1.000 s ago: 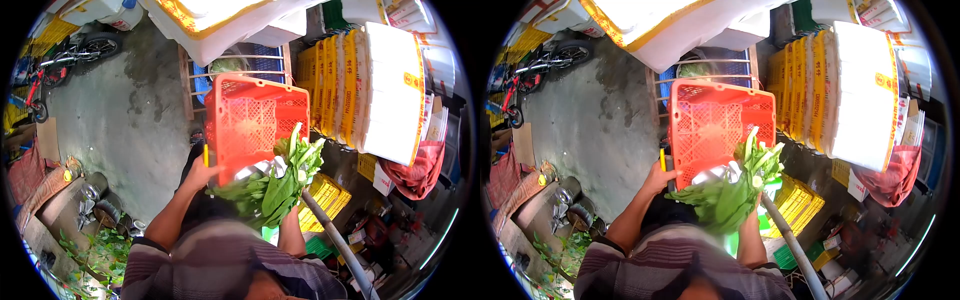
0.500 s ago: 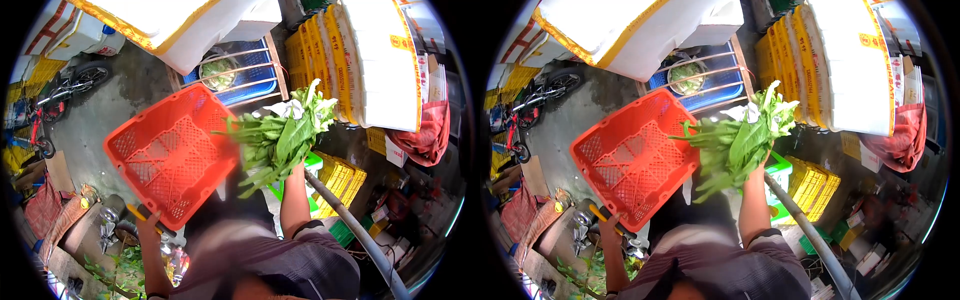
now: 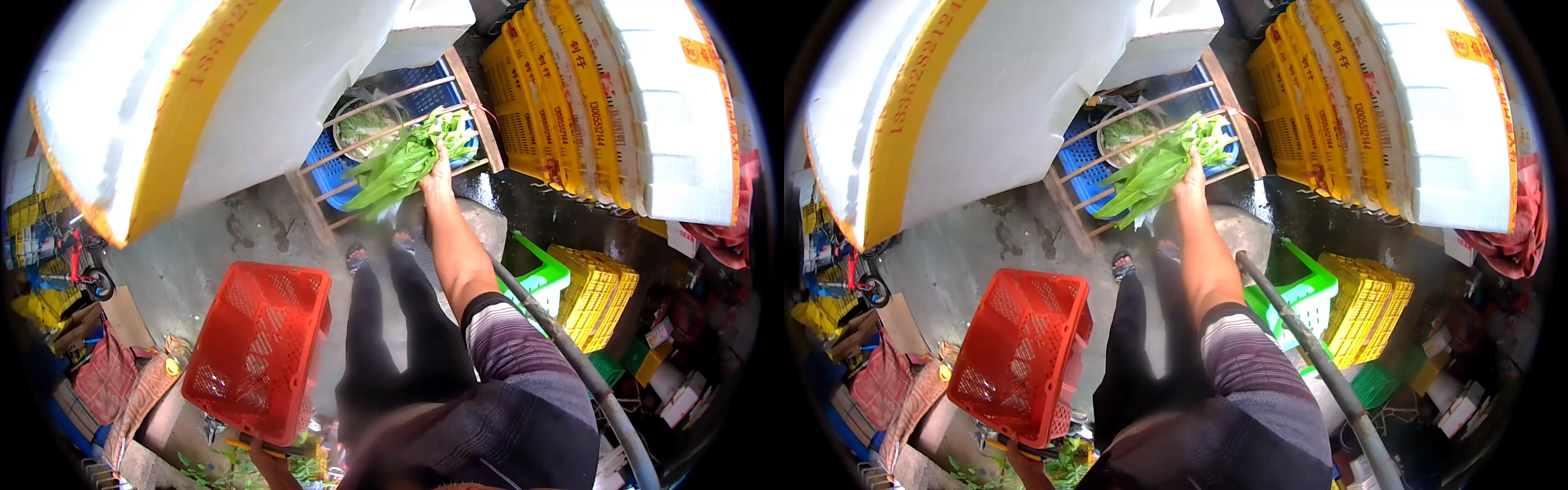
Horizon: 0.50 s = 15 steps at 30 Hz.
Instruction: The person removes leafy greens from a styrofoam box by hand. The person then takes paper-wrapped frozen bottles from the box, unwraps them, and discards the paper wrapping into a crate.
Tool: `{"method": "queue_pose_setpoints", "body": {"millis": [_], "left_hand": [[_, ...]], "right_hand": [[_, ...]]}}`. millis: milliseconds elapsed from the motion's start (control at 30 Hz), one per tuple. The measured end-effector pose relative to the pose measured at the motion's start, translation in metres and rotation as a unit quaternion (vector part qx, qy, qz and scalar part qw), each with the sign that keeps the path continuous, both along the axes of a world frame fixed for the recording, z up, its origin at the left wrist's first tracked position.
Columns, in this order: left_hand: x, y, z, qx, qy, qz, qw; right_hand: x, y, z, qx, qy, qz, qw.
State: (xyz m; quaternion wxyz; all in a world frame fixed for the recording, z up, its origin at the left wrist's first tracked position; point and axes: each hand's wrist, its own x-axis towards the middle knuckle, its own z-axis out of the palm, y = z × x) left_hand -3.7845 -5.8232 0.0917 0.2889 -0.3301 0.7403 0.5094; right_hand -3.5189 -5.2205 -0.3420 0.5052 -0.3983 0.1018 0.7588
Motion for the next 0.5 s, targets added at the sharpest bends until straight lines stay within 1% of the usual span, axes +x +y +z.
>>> {"method": "queue_pose_setpoints", "body": {"millis": [67,100,133,200,233,267,300,367,400,467,500], "left_hand": [[0.006,-0.001,-0.003,0.008,-0.004,0.001,1.000],[0.009,-0.011,-0.005,0.018,-0.008,-0.002,1.000],[0.010,-0.023,-0.008,0.026,-0.014,-0.005,1.000],[0.011,-0.046,-0.019,0.037,-0.034,0.032,0.998],[0.012,-0.055,-0.022,0.042,-0.045,0.052,0.997],[0.013,-0.064,-0.025,0.013,-0.048,0.073,0.996],[0.015,-0.072,-0.029,0.018,-0.059,0.073,0.995],[0.018,-0.089,-0.032,0.025,-0.080,0.072,0.994],[0.023,-0.086,-0.035,0.012,-0.073,0.122,0.990],[0.039,-0.047,-0.028,0.027,-0.081,0.080,0.993],[0.042,-0.039,-0.020,0.030,-0.085,0.059,0.994]], "right_hand": [[-0.006,0.013,-0.030,-0.024,-0.030,-0.004,0.999],[-0.011,0.020,-0.027,-0.072,-0.066,-0.005,0.995],[-0.014,0.026,-0.038,-0.086,-0.089,0.004,0.992],[-0.018,0.042,-0.063,-0.106,-0.121,0.011,0.987],[-0.020,0.045,-0.066,-0.126,-0.151,0.002,0.980],[-0.023,0.047,-0.068,-0.125,-0.159,-0.013,0.979],[-0.025,0.049,-0.071,-0.122,-0.165,-0.026,0.978],[-0.026,0.044,-0.065,-0.115,-0.185,-0.019,0.976],[-0.025,0.045,-0.059,-0.110,-0.195,-0.016,0.974],[-0.022,0.042,-0.032,-0.116,-0.203,-0.001,0.972],[-0.023,0.033,-0.014,-0.124,-0.207,0.007,0.970]]}}
